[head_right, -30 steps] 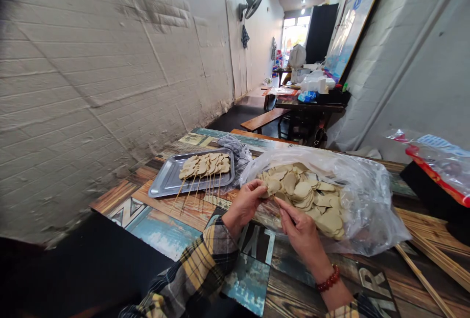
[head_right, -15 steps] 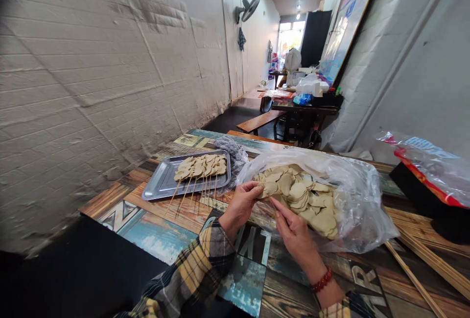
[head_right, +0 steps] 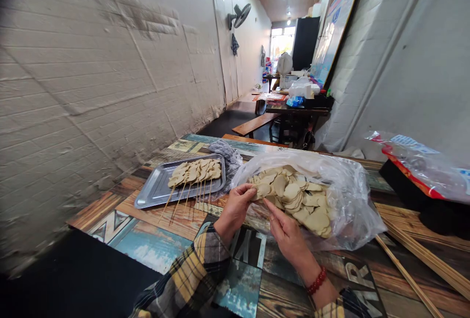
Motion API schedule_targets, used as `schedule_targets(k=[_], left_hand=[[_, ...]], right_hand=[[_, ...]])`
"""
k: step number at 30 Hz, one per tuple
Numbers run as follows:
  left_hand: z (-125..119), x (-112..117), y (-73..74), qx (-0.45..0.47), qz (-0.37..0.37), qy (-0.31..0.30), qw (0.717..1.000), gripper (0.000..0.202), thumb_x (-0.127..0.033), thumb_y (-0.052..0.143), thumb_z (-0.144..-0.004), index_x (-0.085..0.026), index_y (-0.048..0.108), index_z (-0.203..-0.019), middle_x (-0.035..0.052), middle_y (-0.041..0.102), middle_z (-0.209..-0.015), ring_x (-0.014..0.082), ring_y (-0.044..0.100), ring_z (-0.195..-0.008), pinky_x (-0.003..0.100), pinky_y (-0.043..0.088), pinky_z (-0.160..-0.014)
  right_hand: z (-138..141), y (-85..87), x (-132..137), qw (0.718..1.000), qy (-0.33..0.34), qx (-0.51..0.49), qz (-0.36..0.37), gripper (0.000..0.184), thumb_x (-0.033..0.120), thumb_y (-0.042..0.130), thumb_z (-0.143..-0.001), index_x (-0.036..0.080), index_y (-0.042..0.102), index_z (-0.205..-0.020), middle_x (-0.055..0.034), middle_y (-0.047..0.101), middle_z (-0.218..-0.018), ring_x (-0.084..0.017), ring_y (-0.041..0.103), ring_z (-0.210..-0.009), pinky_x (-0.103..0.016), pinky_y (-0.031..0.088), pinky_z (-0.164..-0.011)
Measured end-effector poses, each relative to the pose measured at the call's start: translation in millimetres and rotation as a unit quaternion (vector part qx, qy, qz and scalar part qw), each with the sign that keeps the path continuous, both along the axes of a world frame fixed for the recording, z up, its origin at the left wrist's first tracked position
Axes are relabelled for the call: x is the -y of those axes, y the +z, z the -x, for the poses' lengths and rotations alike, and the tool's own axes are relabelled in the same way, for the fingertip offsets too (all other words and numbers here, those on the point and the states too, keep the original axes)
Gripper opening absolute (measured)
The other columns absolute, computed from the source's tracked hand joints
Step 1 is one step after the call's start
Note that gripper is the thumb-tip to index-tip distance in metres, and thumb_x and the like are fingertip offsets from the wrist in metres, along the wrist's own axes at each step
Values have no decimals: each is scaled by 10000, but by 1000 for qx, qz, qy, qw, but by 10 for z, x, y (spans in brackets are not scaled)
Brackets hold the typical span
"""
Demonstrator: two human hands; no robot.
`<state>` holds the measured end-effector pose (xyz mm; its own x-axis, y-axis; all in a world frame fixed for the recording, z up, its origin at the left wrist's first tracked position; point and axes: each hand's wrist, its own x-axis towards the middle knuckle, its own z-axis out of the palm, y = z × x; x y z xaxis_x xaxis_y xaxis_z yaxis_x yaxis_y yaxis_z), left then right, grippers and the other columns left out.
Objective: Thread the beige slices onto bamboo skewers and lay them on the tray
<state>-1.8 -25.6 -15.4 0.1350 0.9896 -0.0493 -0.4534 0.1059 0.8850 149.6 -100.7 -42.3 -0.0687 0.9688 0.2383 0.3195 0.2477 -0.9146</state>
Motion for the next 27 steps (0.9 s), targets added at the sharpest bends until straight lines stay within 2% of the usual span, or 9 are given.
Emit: schedule_targets(k=[6,11,14,21,24,27], left_hand=[[1,8,12,-48,-32,26,998,250,-346,853,-620,-138,744,-706,1,623,-659,102,500,-624,235,389,-623],[9,0,3,-61,-26,5,998,293,-393,847,-636,-138,705,-657,-18,569,-592,89,465,-570,227,356,-582],[8,-5,4,-66,-22,5,998,298,-391,850,-626,-139,694,-650,-20,566,-592,88,464,-567,226,351,-577],[-11,22,24,-90,-45,-13,995,250,-354,834,-640,-136,710,-654,-7,600,-623,95,473,-608,226,360,-604],[-16,25,20,-72,-38,-39,996,299,-381,868,-622,-132,707,-651,-2,604,-637,95,479,-621,224,377,-609],[-10,12,23,-6,2,-74,997,412,-491,881,-613,-136,746,-772,27,661,-738,127,550,-691,241,442,-639]], right_hand=[[29,8,-5,998,6,-55,35,542,422,429,-988,121,585,-1410,57,438,-553,-148,415,-469,-272,394,-449],[58,-13,-23,996,-10,-76,38,474,472,440,-974,138,635,-1247,61,438,-551,-154,422,-451,-282,382,-446],[67,-6,-31,995,-4,-82,49,406,487,441,-974,169,616,-1156,74,420,-546,-149,410,-441,-274,352,-443],[29,-21,-56,997,-4,-55,51,318,459,422,-993,195,574,-1082,78,446,-522,-154,450,-460,-280,362,-484],[15,14,-56,995,-6,-66,71,305,461,425,-986,200,565,-1063,80,453,-507,-148,431,-446,-278,357,-471],[23,100,-30,989,-8,-101,106,312,491,431,-974,214,561,-1034,80,459,-516,-130,391,-417,-260,317,-420]])
